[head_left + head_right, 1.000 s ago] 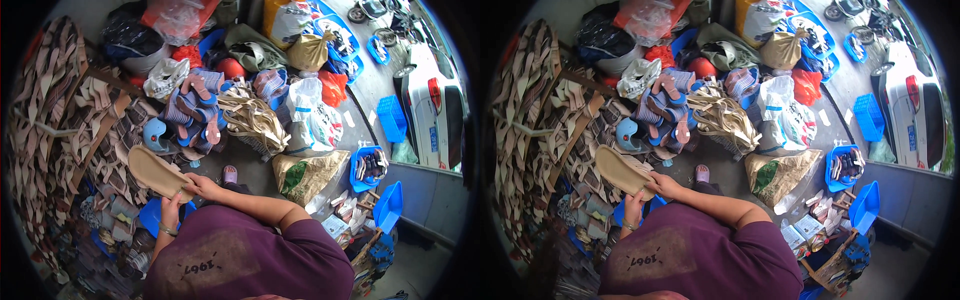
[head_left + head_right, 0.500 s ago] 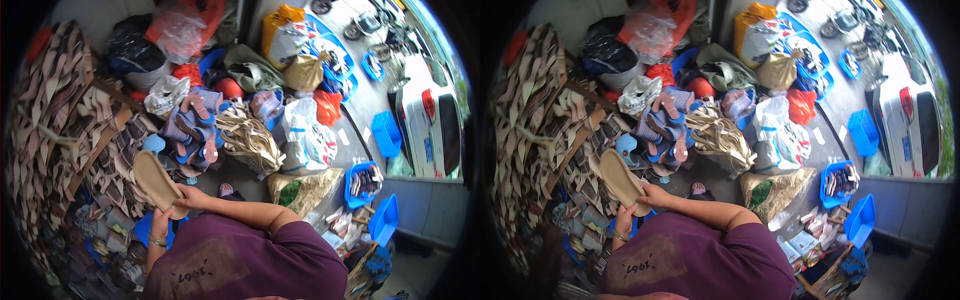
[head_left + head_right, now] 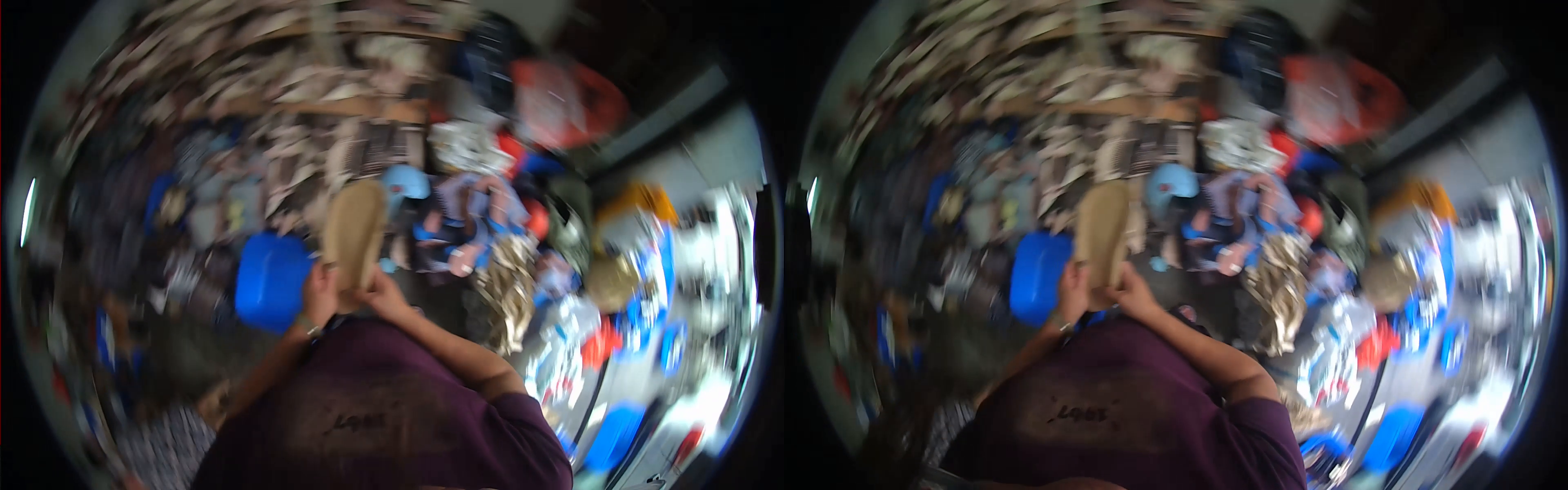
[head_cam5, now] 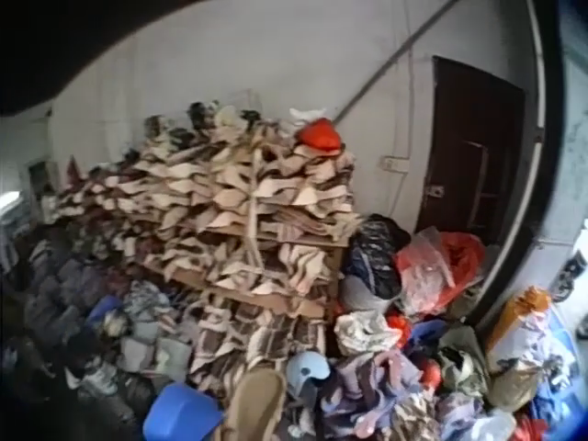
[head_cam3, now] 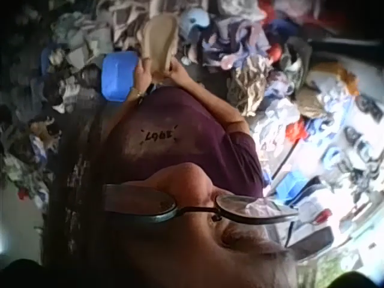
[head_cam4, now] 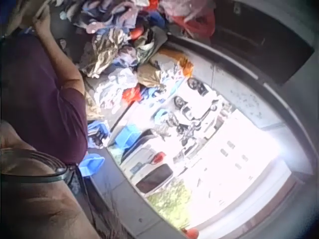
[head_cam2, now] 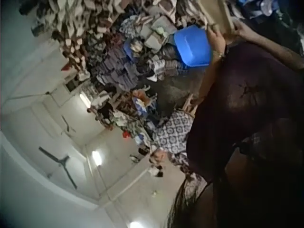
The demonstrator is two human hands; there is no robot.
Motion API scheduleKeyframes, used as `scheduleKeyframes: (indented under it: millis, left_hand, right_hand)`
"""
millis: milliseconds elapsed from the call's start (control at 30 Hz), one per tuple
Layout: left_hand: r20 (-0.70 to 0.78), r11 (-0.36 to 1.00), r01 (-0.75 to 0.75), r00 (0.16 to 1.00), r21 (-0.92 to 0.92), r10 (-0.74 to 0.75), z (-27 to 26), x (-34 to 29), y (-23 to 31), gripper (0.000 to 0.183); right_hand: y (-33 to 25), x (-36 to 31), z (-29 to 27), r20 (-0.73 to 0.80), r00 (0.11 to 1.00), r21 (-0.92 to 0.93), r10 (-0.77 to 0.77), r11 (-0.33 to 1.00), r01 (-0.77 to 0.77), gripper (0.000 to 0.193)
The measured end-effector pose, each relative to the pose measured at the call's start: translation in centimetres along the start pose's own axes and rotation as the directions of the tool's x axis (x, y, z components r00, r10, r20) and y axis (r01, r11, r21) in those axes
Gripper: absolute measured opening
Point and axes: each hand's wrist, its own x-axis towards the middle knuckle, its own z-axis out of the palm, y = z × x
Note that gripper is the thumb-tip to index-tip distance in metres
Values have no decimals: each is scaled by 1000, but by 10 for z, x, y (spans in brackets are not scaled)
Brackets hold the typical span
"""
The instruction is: Organizing and inspecting shoe soles and components on a workbench.
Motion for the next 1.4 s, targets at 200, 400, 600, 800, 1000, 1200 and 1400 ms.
scheduleKeyframes:
  millis: [200, 400, 600, 800, 1000, 1200, 1400]
  left_hand:
    - [-175, 967, -25, 982, 253, 71, -120, -39, -12, 26]
    - [-429, 908, 247, 899, 338, -85, -232, -97, -25, 34]
    - [-696, 781, 469, 715, 412, -62, -284, -168, -35, 34]
    - [-882, 805, 590, 411, 63, -232, -326, -226, -33, 30]
    - [-911, 811, 582, 306, -51, -277, -370, -254, -52, 30]
    - [-783, 702, 699, 512, 139, -354, -482, -280, -82, 35]
    - [-696, 817, 566, 630, 110, -343, -596, -344, -70, 38]
  right_hand:
    - [-18, 4, 102, 413, 903, -16, 118, 992, -123, 48]
    - [17, 24, 214, 594, 711, -91, 377, 909, -406, 50]
    - [53, 38, 312, 686, 537, -317, 492, 866, -388, 44]
    - [74, 19, 405, 831, 172, -392, 529, 776, -493, 42]
    - [91, -3, 467, 831, 130, -438, 541, 780, -448, 42]
    - [135, 5, 555, 697, 387, -345, 604, 755, -557, 39]
    - [139, -33, 650, 762, 360, -260, 538, 763, -591, 39]
